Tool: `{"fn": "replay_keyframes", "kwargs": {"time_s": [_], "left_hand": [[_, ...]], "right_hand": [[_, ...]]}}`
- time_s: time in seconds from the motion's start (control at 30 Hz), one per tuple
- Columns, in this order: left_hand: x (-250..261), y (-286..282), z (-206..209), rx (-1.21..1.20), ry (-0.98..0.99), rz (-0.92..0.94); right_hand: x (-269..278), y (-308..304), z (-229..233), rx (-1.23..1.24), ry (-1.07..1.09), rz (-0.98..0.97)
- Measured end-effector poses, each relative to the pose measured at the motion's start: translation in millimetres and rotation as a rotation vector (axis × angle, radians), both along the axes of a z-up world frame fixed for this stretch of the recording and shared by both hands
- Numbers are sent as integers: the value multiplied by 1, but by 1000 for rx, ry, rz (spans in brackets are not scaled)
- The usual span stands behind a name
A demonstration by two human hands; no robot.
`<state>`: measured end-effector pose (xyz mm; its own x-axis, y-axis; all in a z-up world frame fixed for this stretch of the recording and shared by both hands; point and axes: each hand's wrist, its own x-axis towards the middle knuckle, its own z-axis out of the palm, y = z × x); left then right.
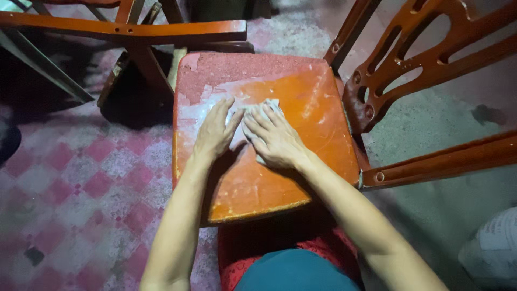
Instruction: The person wipes the wooden frame and seat of a reddish-brown chair using a white cloth. They scrub the legs, backrest, and seat surface, focusing on removing dust or residue from the furniture.
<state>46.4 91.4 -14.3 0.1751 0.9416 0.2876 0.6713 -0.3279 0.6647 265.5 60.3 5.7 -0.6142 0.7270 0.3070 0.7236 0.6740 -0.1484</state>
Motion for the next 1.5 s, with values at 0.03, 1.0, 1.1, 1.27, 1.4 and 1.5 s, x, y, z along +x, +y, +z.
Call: {"fn": "replay_keyframes", "kwargs": {"time_s": [0.03,1.0,1.1,1.27,1.4,1.5], "left_hand": [[-2,0,0,11,-12,-7],[-10,-16,-1,204,-38,-187],[-13,-28,3,184,5,-258],[-27,-46,11,99,-3,-335],[-38,-55,15,125,68,-317],[-37,-55,18,158,151,-280]], "right_hand": [[11,-11,6,97,-74,68],[-1,-18,1,26,109,82],[31,-46,14,25,41,162],[88,-37,11,169,-332,40],[90,1,-10,-100,-45,-227],[58,26,-26,-112,-92,-266]]}}
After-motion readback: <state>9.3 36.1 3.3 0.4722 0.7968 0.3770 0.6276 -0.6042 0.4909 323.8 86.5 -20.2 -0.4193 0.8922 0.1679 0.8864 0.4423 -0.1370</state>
